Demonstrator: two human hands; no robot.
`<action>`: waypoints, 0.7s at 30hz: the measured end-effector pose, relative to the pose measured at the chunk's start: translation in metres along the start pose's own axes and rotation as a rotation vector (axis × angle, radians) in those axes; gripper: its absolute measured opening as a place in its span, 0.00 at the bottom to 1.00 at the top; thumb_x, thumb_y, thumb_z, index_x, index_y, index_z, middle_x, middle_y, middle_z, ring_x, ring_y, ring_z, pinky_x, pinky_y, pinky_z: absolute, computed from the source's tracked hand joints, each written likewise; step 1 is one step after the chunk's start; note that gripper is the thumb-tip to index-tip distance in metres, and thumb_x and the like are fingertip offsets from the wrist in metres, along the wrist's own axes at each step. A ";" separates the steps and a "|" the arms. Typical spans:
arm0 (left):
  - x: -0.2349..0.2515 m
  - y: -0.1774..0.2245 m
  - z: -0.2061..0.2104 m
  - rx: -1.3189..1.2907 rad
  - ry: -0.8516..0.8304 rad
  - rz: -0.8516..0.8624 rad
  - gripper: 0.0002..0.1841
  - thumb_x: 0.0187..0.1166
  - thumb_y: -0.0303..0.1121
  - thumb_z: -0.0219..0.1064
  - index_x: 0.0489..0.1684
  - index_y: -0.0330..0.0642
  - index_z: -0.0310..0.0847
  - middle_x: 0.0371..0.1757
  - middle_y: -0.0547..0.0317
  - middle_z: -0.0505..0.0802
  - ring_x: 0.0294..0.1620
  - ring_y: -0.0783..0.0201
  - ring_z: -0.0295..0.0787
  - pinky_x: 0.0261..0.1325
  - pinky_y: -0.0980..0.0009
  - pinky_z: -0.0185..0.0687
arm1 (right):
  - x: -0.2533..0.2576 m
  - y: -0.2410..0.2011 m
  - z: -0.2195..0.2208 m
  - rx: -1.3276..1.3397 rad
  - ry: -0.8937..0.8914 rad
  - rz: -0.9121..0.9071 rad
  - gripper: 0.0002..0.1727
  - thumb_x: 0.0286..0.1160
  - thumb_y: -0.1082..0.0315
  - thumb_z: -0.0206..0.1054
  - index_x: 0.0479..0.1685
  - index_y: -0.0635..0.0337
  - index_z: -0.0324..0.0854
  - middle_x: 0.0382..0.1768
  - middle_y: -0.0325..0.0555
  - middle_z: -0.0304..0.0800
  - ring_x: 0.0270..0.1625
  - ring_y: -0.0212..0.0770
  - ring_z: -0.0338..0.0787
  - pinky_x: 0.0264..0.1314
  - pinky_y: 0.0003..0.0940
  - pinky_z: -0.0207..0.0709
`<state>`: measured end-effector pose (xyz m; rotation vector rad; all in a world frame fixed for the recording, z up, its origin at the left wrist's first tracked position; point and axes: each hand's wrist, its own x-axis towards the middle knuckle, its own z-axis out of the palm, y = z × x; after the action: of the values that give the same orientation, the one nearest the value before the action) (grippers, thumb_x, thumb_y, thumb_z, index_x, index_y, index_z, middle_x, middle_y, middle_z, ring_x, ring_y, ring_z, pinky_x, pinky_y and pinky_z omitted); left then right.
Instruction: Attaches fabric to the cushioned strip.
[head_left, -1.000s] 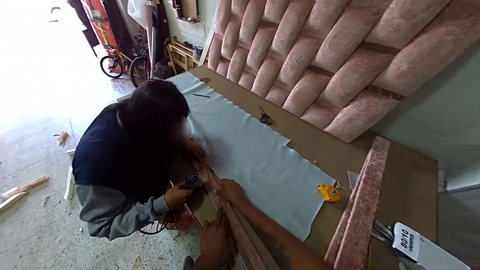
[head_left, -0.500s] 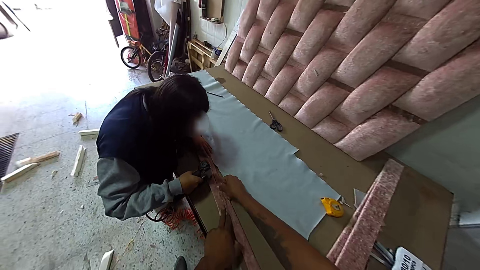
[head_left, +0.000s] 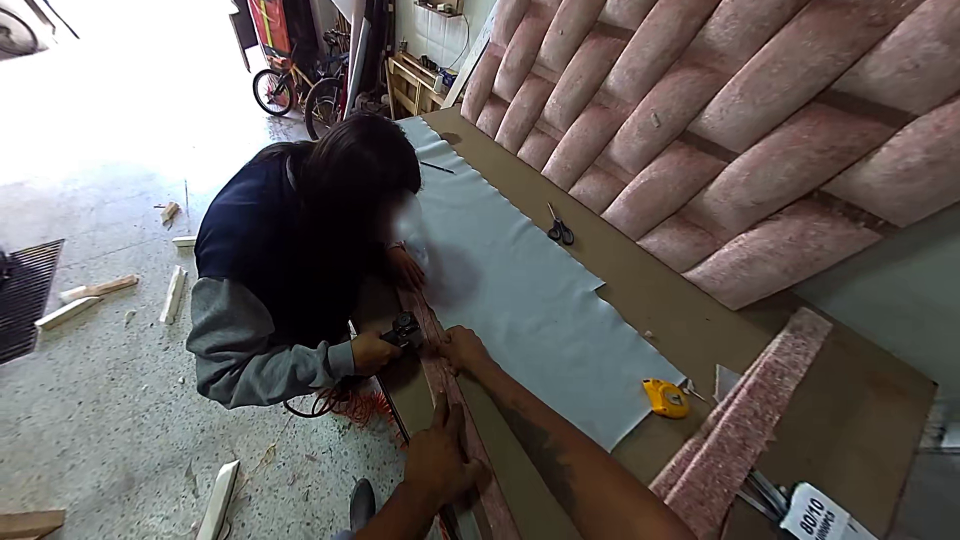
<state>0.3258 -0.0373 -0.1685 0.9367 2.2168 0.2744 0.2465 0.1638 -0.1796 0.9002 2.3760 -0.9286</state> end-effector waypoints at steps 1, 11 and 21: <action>0.000 0.001 0.001 0.004 0.005 -0.002 0.57 0.60 0.71 0.66 0.96 0.60 0.50 0.99 0.59 0.44 0.51 0.52 0.94 0.49 0.48 0.91 | -0.001 0.000 0.000 0.001 0.008 -0.002 0.20 0.80 0.47 0.66 0.42 0.57 0.86 0.34 0.49 0.91 0.34 0.45 0.91 0.43 0.49 0.86; 0.001 0.006 0.005 0.046 0.041 -0.021 0.56 0.60 0.70 0.65 0.97 0.62 0.49 0.99 0.59 0.44 0.48 0.54 0.95 0.47 0.50 0.91 | -0.005 0.001 -0.002 0.030 0.005 -0.004 0.19 0.79 0.49 0.68 0.41 0.57 0.85 0.32 0.49 0.90 0.31 0.43 0.91 0.39 0.46 0.86; 0.001 0.014 0.011 0.069 0.053 -0.030 0.56 0.62 0.69 0.64 0.97 0.58 0.46 0.99 0.59 0.44 0.50 0.54 0.94 0.48 0.50 0.90 | -0.007 0.005 0.000 0.039 0.018 -0.027 0.20 0.76 0.47 0.72 0.40 0.58 0.86 0.32 0.50 0.91 0.31 0.46 0.91 0.39 0.48 0.86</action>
<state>0.3410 -0.0274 -0.1708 0.9422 2.2993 0.2128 0.2550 0.1635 -0.1777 0.8969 2.3987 -0.9840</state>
